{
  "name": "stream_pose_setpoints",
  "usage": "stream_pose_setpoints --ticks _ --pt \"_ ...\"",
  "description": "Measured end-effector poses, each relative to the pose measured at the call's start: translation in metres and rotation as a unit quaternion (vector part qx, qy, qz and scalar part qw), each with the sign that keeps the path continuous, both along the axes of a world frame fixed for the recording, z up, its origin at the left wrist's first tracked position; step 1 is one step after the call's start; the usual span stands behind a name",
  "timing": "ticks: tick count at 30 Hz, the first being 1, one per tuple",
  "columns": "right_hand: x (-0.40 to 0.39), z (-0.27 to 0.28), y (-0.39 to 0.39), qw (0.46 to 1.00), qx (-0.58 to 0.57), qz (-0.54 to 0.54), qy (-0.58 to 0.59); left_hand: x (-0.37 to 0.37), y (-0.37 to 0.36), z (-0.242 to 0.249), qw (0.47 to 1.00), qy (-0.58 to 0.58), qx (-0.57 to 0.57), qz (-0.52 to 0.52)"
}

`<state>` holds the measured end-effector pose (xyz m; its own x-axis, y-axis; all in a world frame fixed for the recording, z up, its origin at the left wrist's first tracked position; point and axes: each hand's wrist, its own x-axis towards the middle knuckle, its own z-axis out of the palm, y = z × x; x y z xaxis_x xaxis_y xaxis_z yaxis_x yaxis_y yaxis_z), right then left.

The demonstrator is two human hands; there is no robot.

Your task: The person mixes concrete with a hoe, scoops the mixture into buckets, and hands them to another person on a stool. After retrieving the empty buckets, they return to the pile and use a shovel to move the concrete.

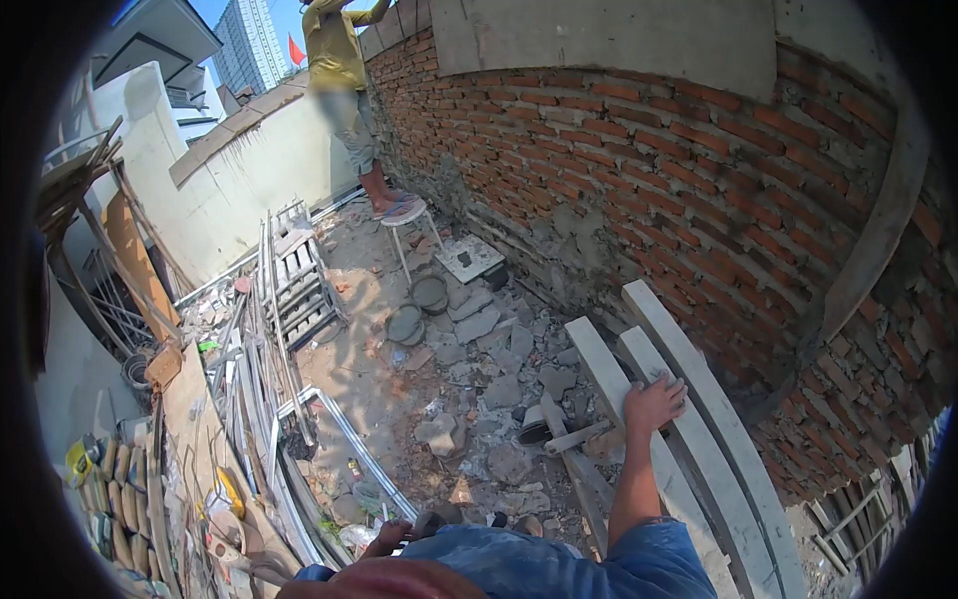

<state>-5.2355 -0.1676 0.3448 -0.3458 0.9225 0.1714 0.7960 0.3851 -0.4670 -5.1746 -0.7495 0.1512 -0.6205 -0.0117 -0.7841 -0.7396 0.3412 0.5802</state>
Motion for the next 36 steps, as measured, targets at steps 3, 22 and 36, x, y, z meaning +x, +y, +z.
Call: stream_pose_setpoints --ticks 3,22,36 --pt "-0.002 -0.003 0.001 1.0 0.003 -0.006 -0.005 0.0 0.001 -0.001 1.0 -0.003 -0.017 0.002" --pt "-0.004 -0.008 0.002 1.0 0.021 -0.007 -0.007 -0.024 0.013 -0.003 0.999 0.001 -0.02 -0.031" --pt "-0.011 -0.005 -0.001 0.997 0.042 -0.013 -0.062 0.002 0.013 -0.01 0.998 0.05 0.04 0.023"
